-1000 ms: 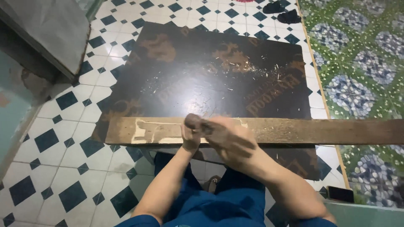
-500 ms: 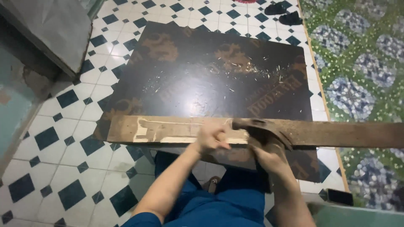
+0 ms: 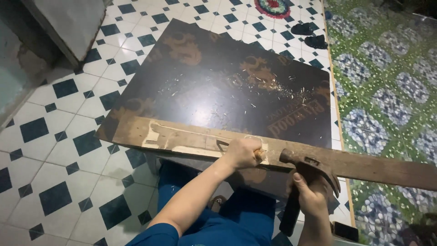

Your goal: Using a hammer and a wooden chisel to carve or mark a line into a wooden board.

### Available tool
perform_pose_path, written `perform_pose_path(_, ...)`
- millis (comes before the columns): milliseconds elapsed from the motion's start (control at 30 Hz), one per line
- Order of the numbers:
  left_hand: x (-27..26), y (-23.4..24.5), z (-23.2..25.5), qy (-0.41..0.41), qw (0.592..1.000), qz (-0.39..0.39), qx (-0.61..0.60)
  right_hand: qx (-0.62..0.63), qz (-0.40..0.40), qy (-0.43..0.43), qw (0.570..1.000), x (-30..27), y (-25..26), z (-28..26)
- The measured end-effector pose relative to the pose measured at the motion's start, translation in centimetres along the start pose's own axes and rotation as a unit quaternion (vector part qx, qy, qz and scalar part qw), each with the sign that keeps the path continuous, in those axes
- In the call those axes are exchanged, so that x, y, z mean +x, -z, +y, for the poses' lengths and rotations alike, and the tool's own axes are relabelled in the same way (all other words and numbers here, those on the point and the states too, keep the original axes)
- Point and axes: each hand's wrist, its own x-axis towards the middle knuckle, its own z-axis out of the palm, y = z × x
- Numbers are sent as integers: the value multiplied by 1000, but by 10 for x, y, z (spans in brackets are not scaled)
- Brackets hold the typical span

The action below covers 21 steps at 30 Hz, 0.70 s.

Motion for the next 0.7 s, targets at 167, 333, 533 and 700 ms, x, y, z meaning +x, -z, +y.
perform_pose_path(167, 2, 0, -4, -1, 1000, -8, -5, -74, 2, -37, 997, -2, -2, 6)
perform_pose_path(333, 5, 3, -4, -13, 1000, 20, -13, -133, 30, -89, 987, 0, 2, 14)
perform_pose_path(533, 10, 15, 1, -23, 998, 45, -39, -139, 21, -68, 988, -2, 2, 17)
perform_pose_path(700, 11, 12, -5, 10, 995, 98, -12, -104, 68, 20, 992, 6, -22, -42)
